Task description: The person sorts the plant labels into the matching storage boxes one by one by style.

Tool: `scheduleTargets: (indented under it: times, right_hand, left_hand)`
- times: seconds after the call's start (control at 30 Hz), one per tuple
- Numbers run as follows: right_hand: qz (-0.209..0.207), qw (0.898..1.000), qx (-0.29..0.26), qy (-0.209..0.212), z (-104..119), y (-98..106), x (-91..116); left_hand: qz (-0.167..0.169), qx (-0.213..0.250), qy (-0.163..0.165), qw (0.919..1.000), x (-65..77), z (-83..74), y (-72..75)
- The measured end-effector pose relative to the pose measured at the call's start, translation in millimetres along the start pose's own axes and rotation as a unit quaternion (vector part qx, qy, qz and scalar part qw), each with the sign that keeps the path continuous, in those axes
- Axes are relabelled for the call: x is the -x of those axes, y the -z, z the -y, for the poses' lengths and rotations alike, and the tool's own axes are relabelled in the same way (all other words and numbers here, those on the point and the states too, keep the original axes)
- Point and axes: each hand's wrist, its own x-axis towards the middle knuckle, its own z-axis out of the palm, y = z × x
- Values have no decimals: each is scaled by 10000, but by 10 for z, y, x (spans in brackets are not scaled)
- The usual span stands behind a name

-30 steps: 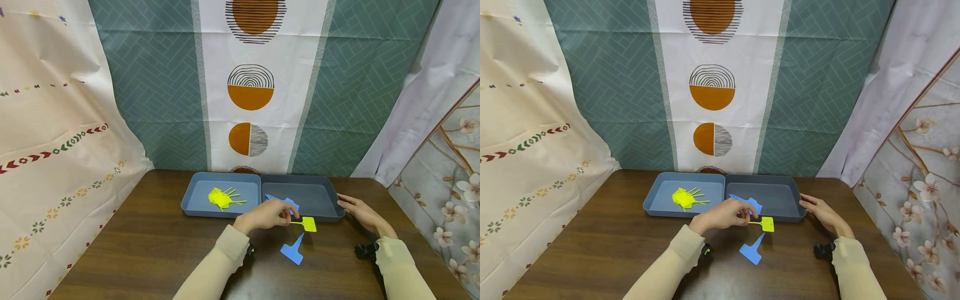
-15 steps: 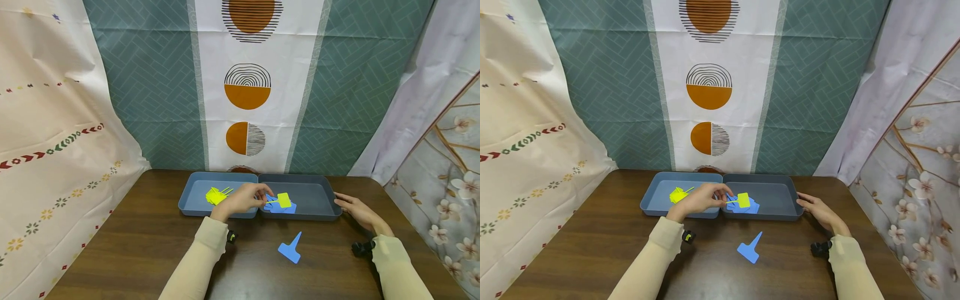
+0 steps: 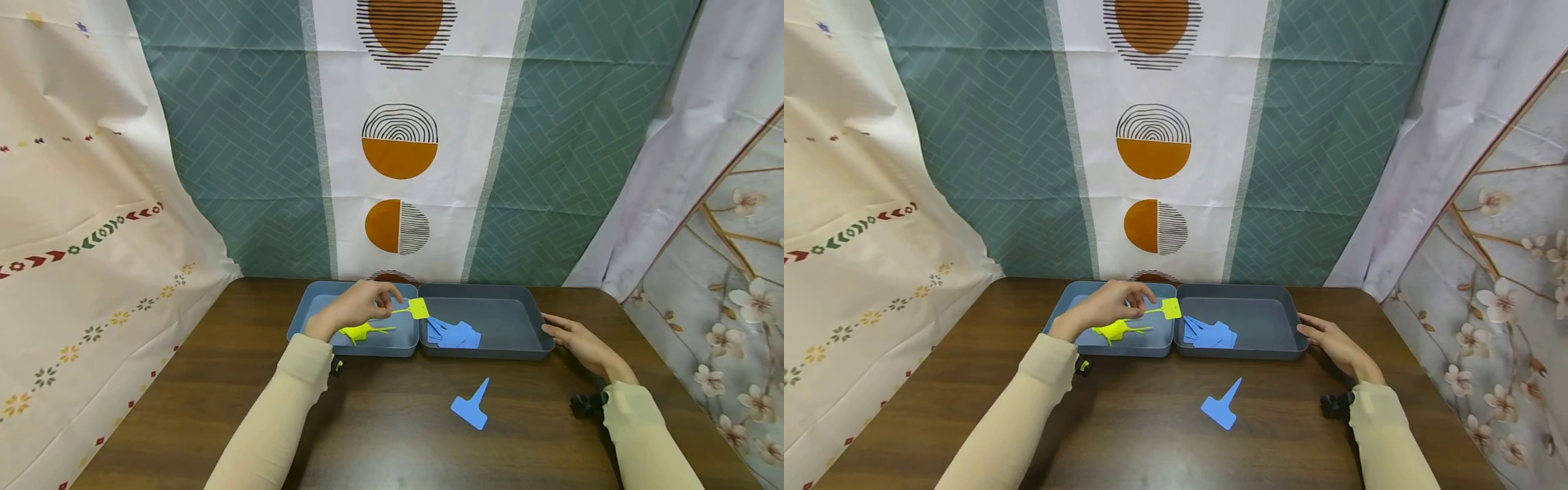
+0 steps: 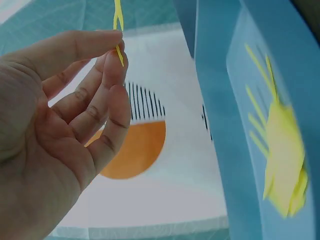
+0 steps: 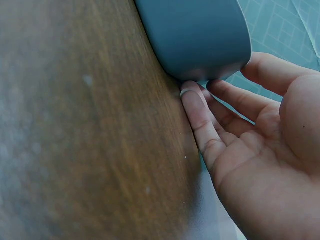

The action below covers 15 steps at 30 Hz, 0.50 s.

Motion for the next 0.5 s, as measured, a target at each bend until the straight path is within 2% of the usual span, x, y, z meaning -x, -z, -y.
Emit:
scheduleTargets:
  times: [0.13,0.3,0.5]
  right_hand:
    - [-12,10000,-19,72,2,-20,-10]
    - [-3,10000,-13,66,-4,-26,-13]
    - [-54,10000,43,48,-16,-2,-2]
  left_hand:
    - [160,-139,84,9997,38,127,157]
    - [407,-205,349,9984,60,244,337]
    - [689,-373,587,9952,44,331,473]
